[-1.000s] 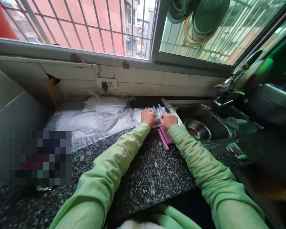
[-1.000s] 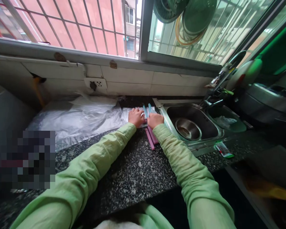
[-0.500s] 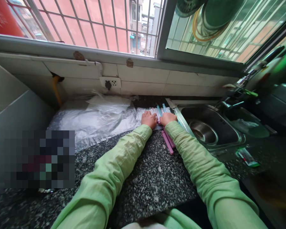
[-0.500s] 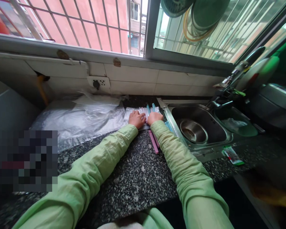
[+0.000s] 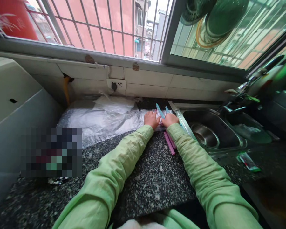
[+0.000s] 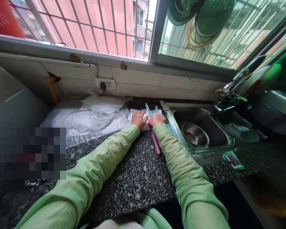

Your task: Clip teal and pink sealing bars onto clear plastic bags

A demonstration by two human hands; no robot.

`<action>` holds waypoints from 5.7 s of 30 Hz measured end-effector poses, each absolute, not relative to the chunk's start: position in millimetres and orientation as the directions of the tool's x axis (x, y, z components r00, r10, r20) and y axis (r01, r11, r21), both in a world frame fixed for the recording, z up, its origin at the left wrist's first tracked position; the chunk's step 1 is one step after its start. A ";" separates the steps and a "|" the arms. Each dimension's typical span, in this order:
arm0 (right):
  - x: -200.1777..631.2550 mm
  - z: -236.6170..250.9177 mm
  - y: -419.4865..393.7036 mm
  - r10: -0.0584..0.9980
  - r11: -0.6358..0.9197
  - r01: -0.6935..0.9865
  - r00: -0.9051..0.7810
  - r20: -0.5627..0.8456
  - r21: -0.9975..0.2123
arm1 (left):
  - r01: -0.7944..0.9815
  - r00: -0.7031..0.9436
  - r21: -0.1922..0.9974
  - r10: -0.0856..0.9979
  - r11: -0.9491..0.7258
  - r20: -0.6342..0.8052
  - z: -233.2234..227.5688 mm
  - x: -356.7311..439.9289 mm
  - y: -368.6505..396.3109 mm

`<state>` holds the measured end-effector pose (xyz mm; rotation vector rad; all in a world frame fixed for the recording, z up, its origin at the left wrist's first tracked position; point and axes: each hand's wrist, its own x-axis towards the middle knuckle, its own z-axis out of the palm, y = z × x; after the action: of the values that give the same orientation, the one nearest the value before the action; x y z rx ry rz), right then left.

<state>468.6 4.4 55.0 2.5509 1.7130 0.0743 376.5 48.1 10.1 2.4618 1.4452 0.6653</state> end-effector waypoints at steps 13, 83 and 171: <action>412.6 73.0 -49.4 0.950 -0.294 0.955 0.287 0.120 0.046 | 0.768 0.219 0.556 0.946 -0.318 0.240 34.8 317.9 29.8; 313.8 14.3 -100.1 0.726 0.389 0.921 -0.311 0.614 0.006 | 0.170 0.327 0.985 0.944 -0.021 -0.036 24.4 150.5 -34.5; 323.4 14.1 -103.2 0.591 0.625 0.760 -0.308 0.745 -0.182 | -0.016 0.254 0.999 0.966 0.046 -0.040 11.8 152.3 -29.0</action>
<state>323.4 -103.2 14.1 1.8415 3.5092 0.4480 152.3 -29.0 11.8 1.2727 1.0236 0.9979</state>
